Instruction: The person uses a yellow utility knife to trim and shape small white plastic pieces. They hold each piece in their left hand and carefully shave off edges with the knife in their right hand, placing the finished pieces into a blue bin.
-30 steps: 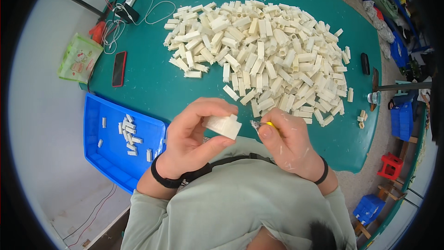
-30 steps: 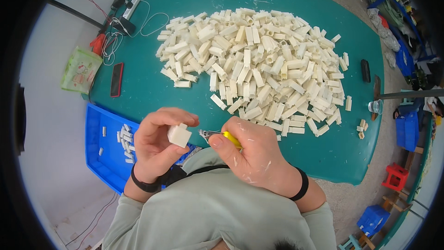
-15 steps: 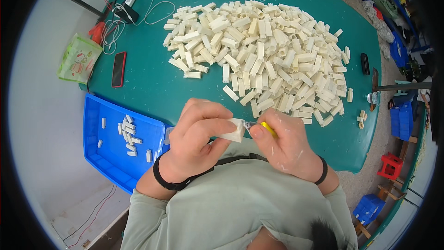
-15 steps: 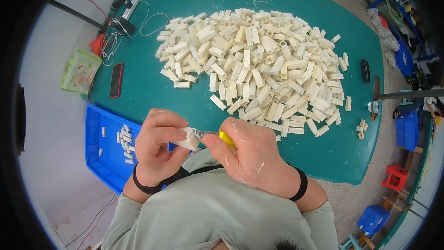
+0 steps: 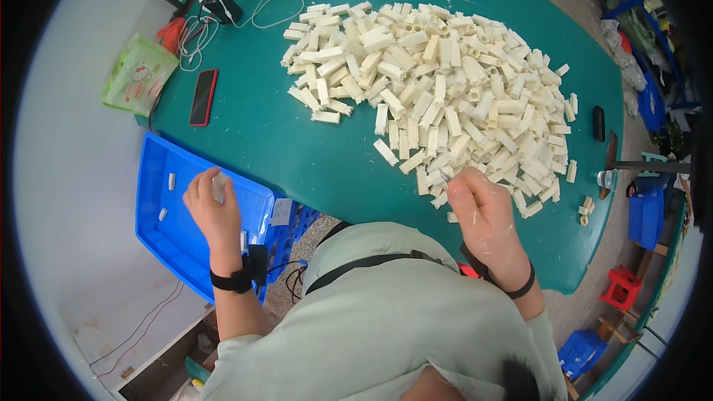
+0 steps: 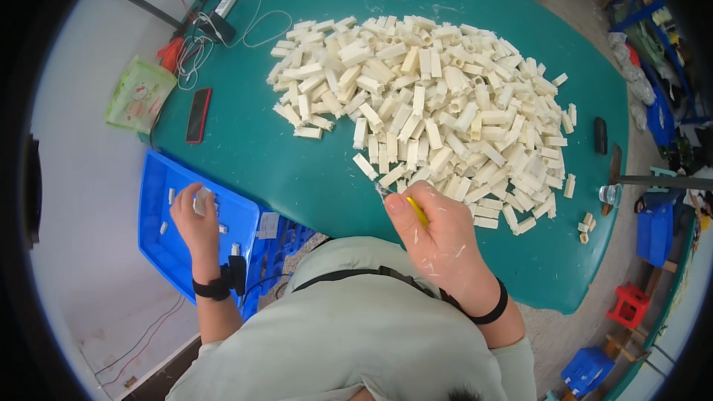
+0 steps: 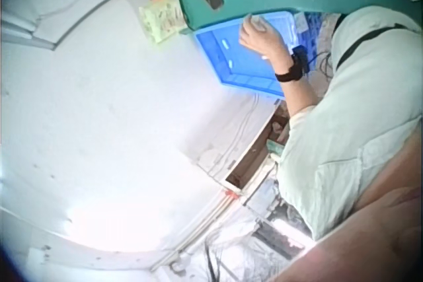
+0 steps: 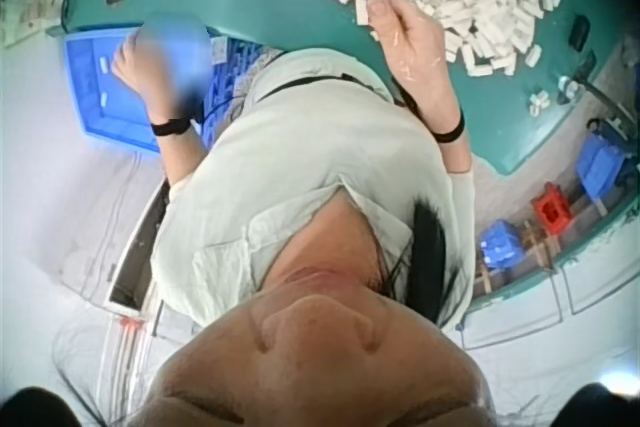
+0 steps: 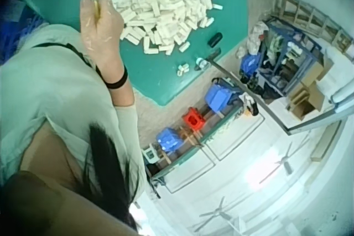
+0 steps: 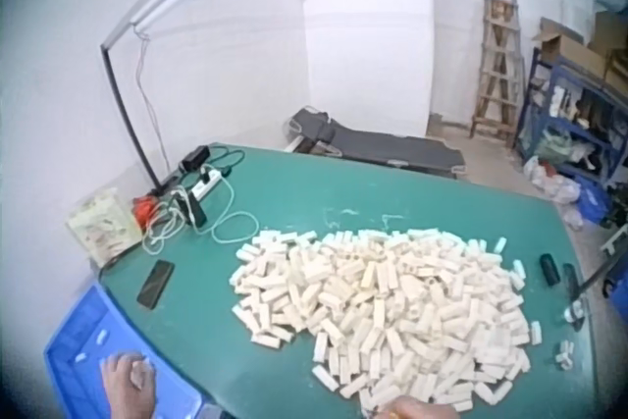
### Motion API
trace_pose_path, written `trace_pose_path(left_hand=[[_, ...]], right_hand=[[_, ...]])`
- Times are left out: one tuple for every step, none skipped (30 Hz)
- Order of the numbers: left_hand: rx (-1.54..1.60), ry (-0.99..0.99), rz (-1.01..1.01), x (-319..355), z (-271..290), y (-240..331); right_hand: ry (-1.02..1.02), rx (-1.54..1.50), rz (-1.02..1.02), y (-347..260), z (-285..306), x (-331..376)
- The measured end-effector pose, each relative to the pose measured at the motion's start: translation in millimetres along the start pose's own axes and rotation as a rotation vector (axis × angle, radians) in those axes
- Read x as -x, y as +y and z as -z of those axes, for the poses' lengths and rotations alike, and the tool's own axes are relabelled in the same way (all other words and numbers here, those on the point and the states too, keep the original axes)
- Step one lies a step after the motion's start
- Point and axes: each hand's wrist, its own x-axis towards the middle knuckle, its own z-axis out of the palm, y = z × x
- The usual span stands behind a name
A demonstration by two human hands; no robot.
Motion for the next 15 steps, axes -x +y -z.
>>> trace_pose_path(left_hand=[[-0.111,0.067,-0.048,-0.6,-2.6,-9.6],[-0.221,0.133,-0.098,-1.4,-6.3,-13.5],[-0.092,0.032,-0.038,-5.7,-18.1,-10.5],[-0.016,0.012,-0.091,-7.0,-32.5,-2.3],[0.068,-0.007,-0.148,-9.1,-52.5,9.5],[0.131,-0.070,-0.197,-12.8,-72.1,22.6],[0.191,-0.131,-0.244,-16.0,-92.3,35.2],[0.248,-0.189,-0.297,-20.0,-112.9,47.8],[0.302,-0.246,-0.350,-23.3,-130.5,57.9],[0.277,-0.277,-0.350,-25.4,-146.8,64.7],[0.251,-0.309,-0.348,-27.0,-160.4,70.0],[0.225,-0.341,-0.346,-27.3,-171.4,71.2],[0.209,-0.336,-0.346,-27.2,-183.9,69.0],[0.191,-0.331,-0.346,-27.7,-193.3,65.3],[0.171,-0.326,-0.344,-27.5,-200.6,61.4]], right_hand=[[0.007,-0.007,0.006,0.9,-0.7,-1.7],[0.016,-0.014,0.012,1.7,-1.2,-3.5],[0.026,-0.021,0.016,2.7,-1.6,-5.2],[0.015,-0.016,0.028,4.3,-2.9,-7.3],[0.013,-0.007,0.040,7.2,-3.5,-8.7],[0.010,-0.001,0.051,7.9,-2.9,-10.4],[0.004,-0.009,0.030,8.4,-2.4,-11.7],[0.005,-0.009,0.006,7.0,-1.3,-10.9],[0.006,-0.013,-0.017,6.7,0.5,-9.9],[0.013,-0.010,-0.023,8.4,2.6,-9.5],[0.020,-0.007,-0.031,9.3,4.9,-9.0],[0.026,-0.004,-0.038,9.2,6.5,-9.2],[0.040,-0.008,-0.036,8.8,8.0,-9.5],[0.054,-0.015,-0.035,8.6,8.4,-9.6],[0.066,-0.021,-0.034,8.4,9.1,-9.8]])
